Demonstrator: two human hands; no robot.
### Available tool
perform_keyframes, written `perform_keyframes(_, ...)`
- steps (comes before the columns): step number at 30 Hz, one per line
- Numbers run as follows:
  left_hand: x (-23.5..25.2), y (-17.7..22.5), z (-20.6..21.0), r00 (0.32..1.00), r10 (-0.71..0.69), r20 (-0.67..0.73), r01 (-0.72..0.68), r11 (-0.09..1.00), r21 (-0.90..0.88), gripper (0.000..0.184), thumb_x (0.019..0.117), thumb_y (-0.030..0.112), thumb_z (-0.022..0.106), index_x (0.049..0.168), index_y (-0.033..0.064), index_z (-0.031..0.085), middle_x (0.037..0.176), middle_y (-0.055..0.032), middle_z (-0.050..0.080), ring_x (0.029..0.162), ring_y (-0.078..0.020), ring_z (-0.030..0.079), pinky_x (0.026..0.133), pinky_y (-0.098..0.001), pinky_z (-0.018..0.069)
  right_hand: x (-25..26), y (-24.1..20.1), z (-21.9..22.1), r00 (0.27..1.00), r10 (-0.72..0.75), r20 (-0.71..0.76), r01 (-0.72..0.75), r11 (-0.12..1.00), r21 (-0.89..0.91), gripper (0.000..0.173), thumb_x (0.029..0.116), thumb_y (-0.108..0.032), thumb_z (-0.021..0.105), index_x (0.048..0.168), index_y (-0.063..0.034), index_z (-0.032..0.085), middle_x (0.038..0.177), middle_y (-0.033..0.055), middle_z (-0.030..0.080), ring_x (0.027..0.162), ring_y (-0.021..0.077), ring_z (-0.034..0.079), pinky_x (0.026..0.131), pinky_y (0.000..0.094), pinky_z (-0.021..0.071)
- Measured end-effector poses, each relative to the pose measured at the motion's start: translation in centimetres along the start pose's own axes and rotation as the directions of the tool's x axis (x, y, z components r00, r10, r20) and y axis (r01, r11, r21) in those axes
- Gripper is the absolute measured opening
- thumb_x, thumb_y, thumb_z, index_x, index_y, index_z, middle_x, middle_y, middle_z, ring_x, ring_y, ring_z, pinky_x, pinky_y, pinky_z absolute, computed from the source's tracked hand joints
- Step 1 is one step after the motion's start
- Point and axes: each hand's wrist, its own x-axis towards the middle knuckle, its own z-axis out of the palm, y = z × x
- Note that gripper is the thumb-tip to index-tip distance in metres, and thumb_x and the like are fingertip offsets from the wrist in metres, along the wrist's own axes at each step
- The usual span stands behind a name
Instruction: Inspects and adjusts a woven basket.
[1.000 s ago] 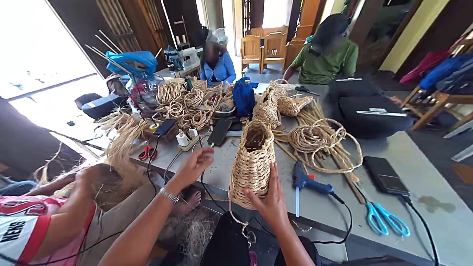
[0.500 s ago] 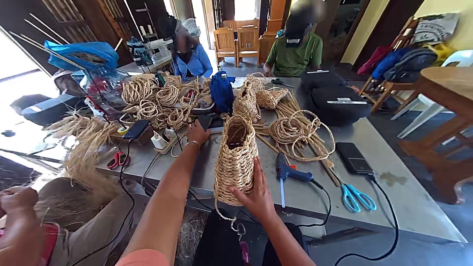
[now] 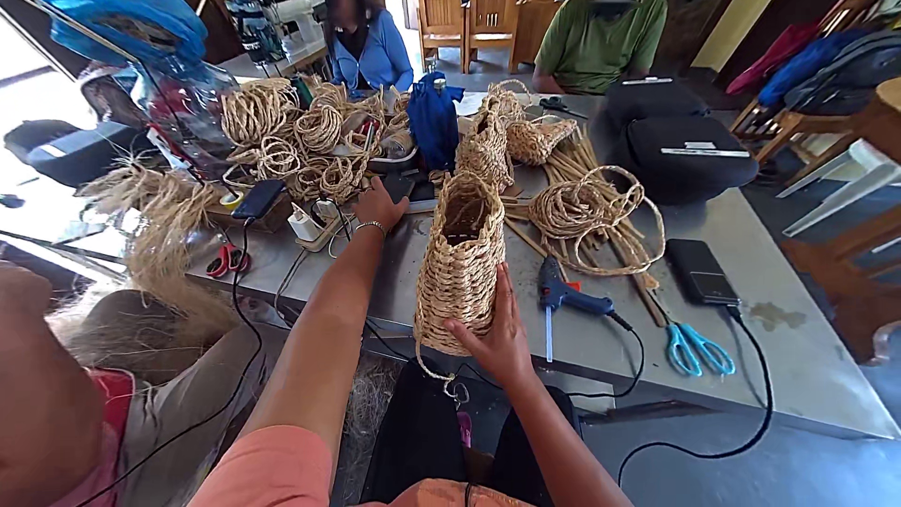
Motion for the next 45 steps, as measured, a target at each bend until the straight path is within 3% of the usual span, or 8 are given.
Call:
perform_keyframes(9, -0.1, 1.1, 0.3, 0.996, 0.092, -0.005, -0.090, 0.981, 0.169, 0.094, 0.0971, 0.054, 0.056, 0.160, -0.0022, 0.015, 0.119, -0.0343, 0.065, 0.119, -0.0534, 0.060, 0.096, -0.0687, 0.0456, 0.1, 0.0, 0.1, 1.000, 0.007, -0.002, -0.007, 1.000, -0.017, 0.118, 0.0805, -0.073, 0.071, 0.159, 0.0044, 0.029, 0.163, 0.0252, 0.033, 0.149, 0.0319, 0.040, 0.119, 0.0437, 0.0408)
perform_keyframes(14, -2.0, 0.4, -1.8, 0.997, 0.074, -0.022, -0.075, 0.997, -0.032, 0.118, 0.0902, 0.072, 0.059, 0.163, 0.0020, -0.002, 0.133, -0.0378, 0.057, 0.130, -0.0552, 0.051, 0.106, -0.0674, 0.0399, 0.1, 0.1, 0.1, 1.000, 0.003, -0.003, -0.003, 1.000, 0.008, 0.117, 0.0804, -0.072, 0.072, 0.160, 0.0024, 0.028, 0.164, 0.0243, 0.031, 0.150, 0.0317, 0.038, 0.119, 0.0443, 0.0409)
perform_keyframes(16, -5.4, 0.2, -3.0, 0.983, 0.147, -0.110, -0.172, 0.948, -0.267, 0.114, 0.0909, 0.070, 0.059, 0.164, 0.0027, 0.005, 0.145, -0.0374, 0.047, 0.136, -0.0543, 0.045, 0.110, -0.0683, 0.0375, 0.1, 0.0, 0.1, 1.000, 0.000, -0.010, 0.000, 1.000, 0.016, 0.116, 0.0803, -0.071, 0.073, 0.159, 0.0025, 0.029, 0.164, 0.0244, 0.032, 0.150, 0.0321, 0.038, 0.119, 0.0448, 0.0407)
perform_keyframes(22, -20.6, -1.7, -0.4, 0.933, 0.286, -0.218, -0.343, 0.531, -0.775, 0.076, 0.1051, 0.063, 0.030, 0.161, 0.0117, 0.023, 0.157, -0.0069, 0.047, 0.133, -0.0195, 0.056, 0.105, -0.0448, 0.0519, 0.1, 0.0, 0.1, 1.000, 0.004, -0.016, -0.004, 1.000, 0.017, 0.117, 0.0799, -0.072, 0.072, 0.159, 0.0026, 0.029, 0.164, 0.0245, 0.032, 0.150, 0.0328, 0.038, 0.119, 0.0462, 0.0406)
perform_keyframes(26, -26.0, -1.2, 1.7, 0.914, 0.318, -0.251, -0.378, 0.445, -0.812, 0.078, 0.1045, 0.060, 0.041, 0.159, 0.0043, 0.029, 0.154, -0.0114, 0.049, 0.136, -0.0181, 0.052, 0.112, -0.0399, 0.0472, 0.0, -0.1, 0.0, 1.000, -0.005, -0.008, 0.005, 1.000, 0.024, 0.117, 0.0807, -0.070, 0.074, 0.160, 0.0021, 0.027, 0.164, 0.0241, 0.030, 0.151, 0.0322, 0.036, 0.121, 0.0465, 0.0390)
perform_keyframes(32, -27.5, -0.1, 2.5, 0.909, 0.316, -0.273, -0.396, 0.447, -0.802, 0.071, 0.1060, 0.045, 0.050, 0.159, 0.0036, 0.028, 0.155, -0.0151, 0.045, 0.139, -0.0205, 0.050, 0.116, -0.0413, 0.0438, -0.2, 0.0, -0.1, 1.000, -0.018, -0.017, 0.019, 0.999, 0.034, 0.113, 0.0831, -0.067, 0.073, 0.160, 0.0015, 0.026, 0.165, 0.0236, 0.029, 0.151, 0.0319, 0.036, 0.120, 0.0463, 0.0390)
perform_keyframes(37, -28.0, 0.3, 4.5, 0.881, 0.292, -0.373, -0.473, 0.538, -0.697, 0.071, 0.1085, 0.046, 0.042, 0.159, -0.0019, 0.028, 0.161, -0.0209, 0.036, 0.148, -0.0277, 0.038, 0.123, -0.0445, 0.0314, -0.3, -0.1, -0.1, 0.999, -0.030, -0.020, 0.030, 0.999, 0.030, 0.113, 0.0839, -0.066, 0.073, 0.161, 0.0020, 0.024, 0.166, 0.0240, 0.028, 0.153, 0.0319, 0.033, 0.121, 0.0455, 0.0377)
perform_keyframes(45, -27.0, -0.3, 6.7, 0.808, 0.292, -0.512, -0.580, 0.549, -0.602, 0.074, 0.1085, 0.053, 0.034, 0.155, -0.0042, 0.036, 0.157, -0.0246, 0.041, 0.147, -0.0299, 0.039, 0.124, -0.0457, 0.0291, -0.2, 0.0, -0.2, 1.000, -0.025, -0.005, 0.025, 0.999, 0.026, 0.115, 0.0838, -0.068, 0.071, 0.161, 0.0031, 0.024, 0.165, 0.0251, 0.028, 0.151, 0.0315, 0.036, 0.120, 0.0444, 0.0391)
